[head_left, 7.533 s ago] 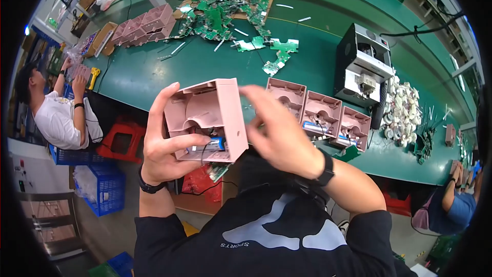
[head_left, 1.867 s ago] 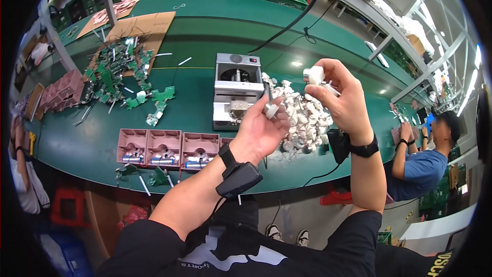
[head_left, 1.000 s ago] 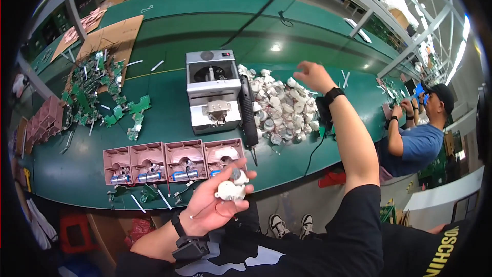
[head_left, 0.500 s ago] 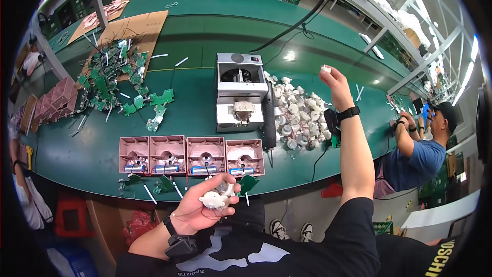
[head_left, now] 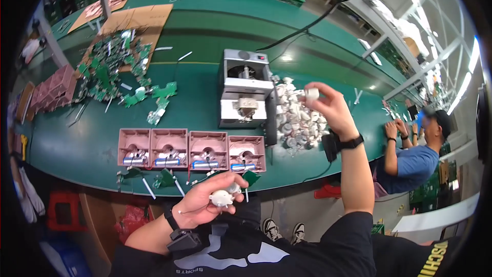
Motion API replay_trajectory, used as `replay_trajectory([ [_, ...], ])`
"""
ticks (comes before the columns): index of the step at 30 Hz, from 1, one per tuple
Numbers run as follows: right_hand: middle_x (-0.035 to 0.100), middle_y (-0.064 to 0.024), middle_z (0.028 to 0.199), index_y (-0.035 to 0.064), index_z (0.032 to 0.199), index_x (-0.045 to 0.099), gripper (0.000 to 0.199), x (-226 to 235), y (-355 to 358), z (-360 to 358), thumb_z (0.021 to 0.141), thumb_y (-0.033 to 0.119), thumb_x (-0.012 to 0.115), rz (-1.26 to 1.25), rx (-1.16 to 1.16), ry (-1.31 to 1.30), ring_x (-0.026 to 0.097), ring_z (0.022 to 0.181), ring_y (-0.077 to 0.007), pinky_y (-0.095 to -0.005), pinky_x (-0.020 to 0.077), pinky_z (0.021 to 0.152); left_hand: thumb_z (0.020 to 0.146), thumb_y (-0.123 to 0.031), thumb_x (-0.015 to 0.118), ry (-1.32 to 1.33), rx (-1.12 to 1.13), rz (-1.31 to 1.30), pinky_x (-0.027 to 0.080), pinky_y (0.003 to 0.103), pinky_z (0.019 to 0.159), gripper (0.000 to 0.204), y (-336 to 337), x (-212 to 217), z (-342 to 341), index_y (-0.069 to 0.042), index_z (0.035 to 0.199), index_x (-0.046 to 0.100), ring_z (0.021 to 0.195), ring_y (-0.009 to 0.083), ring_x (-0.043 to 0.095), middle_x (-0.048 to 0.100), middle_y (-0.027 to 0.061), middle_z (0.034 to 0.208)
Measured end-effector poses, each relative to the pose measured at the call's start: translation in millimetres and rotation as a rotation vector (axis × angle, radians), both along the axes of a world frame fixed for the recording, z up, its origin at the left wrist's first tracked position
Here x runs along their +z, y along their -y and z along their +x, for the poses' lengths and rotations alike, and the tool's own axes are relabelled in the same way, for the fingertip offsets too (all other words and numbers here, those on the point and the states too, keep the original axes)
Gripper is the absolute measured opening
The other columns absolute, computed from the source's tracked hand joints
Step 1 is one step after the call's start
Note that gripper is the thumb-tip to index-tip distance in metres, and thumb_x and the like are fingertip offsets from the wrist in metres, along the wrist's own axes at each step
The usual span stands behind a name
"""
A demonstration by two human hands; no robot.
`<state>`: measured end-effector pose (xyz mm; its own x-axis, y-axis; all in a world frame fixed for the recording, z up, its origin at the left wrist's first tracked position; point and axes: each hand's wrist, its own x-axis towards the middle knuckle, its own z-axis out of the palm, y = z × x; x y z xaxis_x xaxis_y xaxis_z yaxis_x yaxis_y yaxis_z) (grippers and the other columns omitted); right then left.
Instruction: Manually assemble circuit boards into plastic housings and fasten components using an electric screwdriver.
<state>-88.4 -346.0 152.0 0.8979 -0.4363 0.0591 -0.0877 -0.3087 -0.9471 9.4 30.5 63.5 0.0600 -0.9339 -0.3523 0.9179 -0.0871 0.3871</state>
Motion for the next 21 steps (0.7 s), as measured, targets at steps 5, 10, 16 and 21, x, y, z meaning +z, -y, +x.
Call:
replay_trajectory([
  [5, 0.072, -0.0081, 0.107, 0.0010, 0.132, 0.062, 0.047, 42.4, -112.7, -0.1, 0.087, 0.003, 0.076, -0.287, 0.384, -0.281, 0.075, 0.095, -0.0218, -0.0358, 0.0605, 0.084, 0.109, -0.026, 0.057, 0.062, 0.070, -0.026, 0.051, 0.026, 0.061, 0.030, -1.1, -2.2, 11.4, -0.004, 0.129, 0.061, 0.093, 0.0159, 0.063, 0.061, 0.0091, 0.125],
  [10, 0.072, -0.0115, 0.094, 0.0028, 0.124, 0.065, 0.048, 22.4, -166.7, 6.0, 0.078, 0.000, 0.076, -0.752, 0.708, -0.154, 0.073, 0.084, -0.0320, -0.0379, 0.0584, 0.074, 0.106, -0.031, 0.065, 0.344, -0.015, 0.051, 0.048, 0.022, 0.061, 0.036, 5.3, 13.6, 1.4, -0.006, 0.133, 0.063, 0.084, 0.0085, 0.063, 0.064, 0.0031, 0.101],
  [16, 0.068, -0.0098, 0.089, 0.0036, 0.119, 0.065, 0.043, 10.1, -179.8, 5.6, 0.078, 0.001, 0.077, -0.693, 0.736, -0.086, 0.071, 0.082, -0.0306, -0.0353, 0.0559, 0.070, 0.105, -0.033, 0.068, 0.297, -0.061, 0.046, 0.046, 0.021, 0.060, 0.040, -16.5, 0.1, -1.7, -0.007, 0.135, 0.064, 0.077, 0.0058, 0.061, 0.065, 0.0001, 0.089],
  [21, 0.067, -0.0082, 0.090, 0.0013, 0.123, 0.061, 0.044, -4.1, -181.3, -0.8, 0.082, 0.000, 0.078, -0.336, 0.667, -0.254, 0.072, 0.086, -0.0228, -0.0317, 0.0581, 0.077, 0.102, -0.030, 0.069, 0.263, -0.047, -0.050, 0.044, 0.023, 0.063, 0.048, -35.9, -6.4, 0.5, -0.003, 0.140, 0.059, 0.077, 0.0089, 0.058, 0.065, 0.0055, 0.100],
])
